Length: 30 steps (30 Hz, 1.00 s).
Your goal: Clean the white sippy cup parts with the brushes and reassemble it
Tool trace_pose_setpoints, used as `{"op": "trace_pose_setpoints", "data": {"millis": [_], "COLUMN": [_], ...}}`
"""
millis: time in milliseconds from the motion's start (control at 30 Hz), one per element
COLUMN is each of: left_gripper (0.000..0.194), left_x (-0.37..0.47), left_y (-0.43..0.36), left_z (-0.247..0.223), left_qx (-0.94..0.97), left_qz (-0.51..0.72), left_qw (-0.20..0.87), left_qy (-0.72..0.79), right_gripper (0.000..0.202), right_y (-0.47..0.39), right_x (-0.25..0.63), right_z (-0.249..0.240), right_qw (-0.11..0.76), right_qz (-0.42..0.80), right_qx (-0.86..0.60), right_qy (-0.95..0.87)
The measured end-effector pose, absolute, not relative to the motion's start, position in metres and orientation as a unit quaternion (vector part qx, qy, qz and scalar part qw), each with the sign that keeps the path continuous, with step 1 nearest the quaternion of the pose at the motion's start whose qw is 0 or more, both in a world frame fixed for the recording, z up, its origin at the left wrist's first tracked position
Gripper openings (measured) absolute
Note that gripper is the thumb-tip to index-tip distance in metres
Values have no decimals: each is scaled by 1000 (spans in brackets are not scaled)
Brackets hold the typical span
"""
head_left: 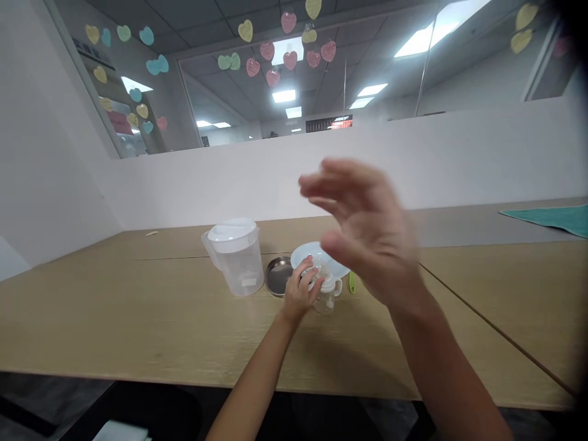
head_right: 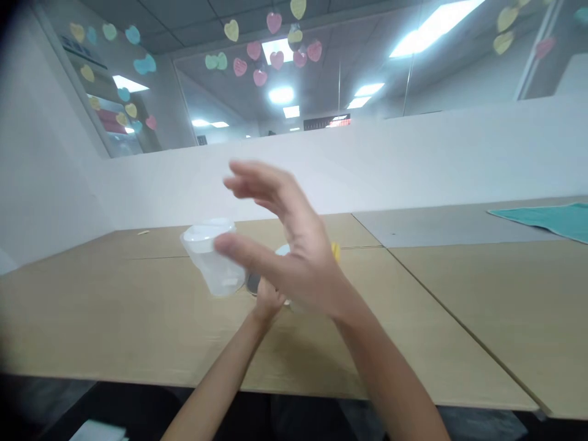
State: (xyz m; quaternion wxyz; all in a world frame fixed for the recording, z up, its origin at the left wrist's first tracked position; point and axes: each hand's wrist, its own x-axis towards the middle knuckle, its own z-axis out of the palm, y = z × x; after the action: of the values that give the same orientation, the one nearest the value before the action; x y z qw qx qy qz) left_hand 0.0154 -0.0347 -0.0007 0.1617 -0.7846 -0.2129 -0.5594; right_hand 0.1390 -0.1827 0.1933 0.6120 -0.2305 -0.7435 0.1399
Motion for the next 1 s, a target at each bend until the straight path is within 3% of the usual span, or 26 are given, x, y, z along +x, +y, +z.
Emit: {"op": "trace_pose_setpoints", "data": {"millis": [100, 200, 400, 533, 733, 1000], "left_gripper": [39, 40, 42, 50, 77, 67], "left_x": [16, 20, 26, 22, 20, 28], "left_y": [-35, -35, -38, -40, -35, -38], "left_z": [2, 5, 6, 5, -2, -14], "left_qx": [-776, -783, -824, -830, -852, -847], "left_qz": [-569, -569, -534, -512, -453, -443], "left_qw": [193, 184, 122, 110, 54, -14], "left_qy": [-192, -174, -147, -190, -256, -293], "right_gripper": [34, 35, 39, 33, 35, 38], "right_y": [-132, -85, -55, -52, -49, -47], "right_x": [147, 159, 171, 170, 167, 168], "right_z": [159, 111, 45, 26, 10, 0], "right_qw": [548, 497, 522, 569, 594, 579], "right_qz": [158, 169, 227, 204, 165, 119], "right_qx": [-295, -361, -330, -322, -357, -413], "right_qy": [-767, -770, -753, -729, -702, -693]}}
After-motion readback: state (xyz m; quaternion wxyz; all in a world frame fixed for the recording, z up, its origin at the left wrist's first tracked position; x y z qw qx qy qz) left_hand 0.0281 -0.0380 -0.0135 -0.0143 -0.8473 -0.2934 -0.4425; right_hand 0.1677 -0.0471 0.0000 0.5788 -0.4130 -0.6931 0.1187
